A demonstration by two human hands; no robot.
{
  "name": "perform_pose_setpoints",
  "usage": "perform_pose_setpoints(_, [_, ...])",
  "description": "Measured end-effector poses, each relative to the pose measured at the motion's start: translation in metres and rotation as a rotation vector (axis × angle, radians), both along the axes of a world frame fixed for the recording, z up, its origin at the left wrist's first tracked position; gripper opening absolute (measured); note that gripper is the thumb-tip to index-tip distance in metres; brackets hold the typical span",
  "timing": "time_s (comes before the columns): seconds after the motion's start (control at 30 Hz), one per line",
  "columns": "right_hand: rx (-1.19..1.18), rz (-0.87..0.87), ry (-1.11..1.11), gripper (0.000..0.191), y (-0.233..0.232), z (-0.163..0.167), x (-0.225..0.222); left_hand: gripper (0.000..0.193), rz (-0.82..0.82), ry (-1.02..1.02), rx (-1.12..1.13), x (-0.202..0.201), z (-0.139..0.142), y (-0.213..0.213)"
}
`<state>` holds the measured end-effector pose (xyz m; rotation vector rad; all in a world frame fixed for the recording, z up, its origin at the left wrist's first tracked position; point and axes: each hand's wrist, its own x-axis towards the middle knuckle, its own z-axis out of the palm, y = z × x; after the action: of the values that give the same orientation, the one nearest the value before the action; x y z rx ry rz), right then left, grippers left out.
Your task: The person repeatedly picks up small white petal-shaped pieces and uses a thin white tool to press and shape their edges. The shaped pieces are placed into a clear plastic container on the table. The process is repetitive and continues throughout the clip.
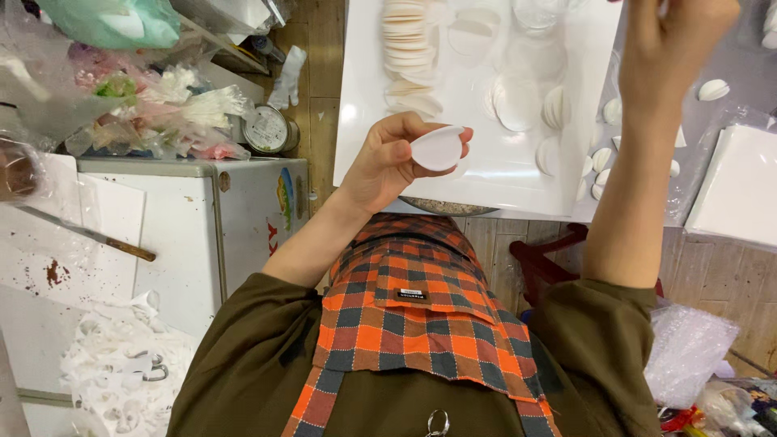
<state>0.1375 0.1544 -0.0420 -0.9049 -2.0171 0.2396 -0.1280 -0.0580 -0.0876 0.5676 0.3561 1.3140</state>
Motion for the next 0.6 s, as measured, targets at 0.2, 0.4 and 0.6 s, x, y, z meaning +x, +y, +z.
perform_pose_setpoints(0.2, [0.016, 0.621, 0.696, 0.048, -0.137, 0.031, 0.002, 0.037, -0.105, -0.057, 0.028, 0.015, 0.016, -0.002])
perform_pose_setpoints(0.4, [0.086, 0.409, 0.586, 0.050, -0.186, 0.050, -0.022, 0.036, -0.201, -0.083, 0.076, 0.031, 0.027, -0.007])
perform_pose_setpoints(0.6, [0.055, 0.403, 0.568, 0.050, -0.191, 0.047, -0.022, 0.034, -0.237, -0.109, 0.101, 0.038, 0.029, -0.007])
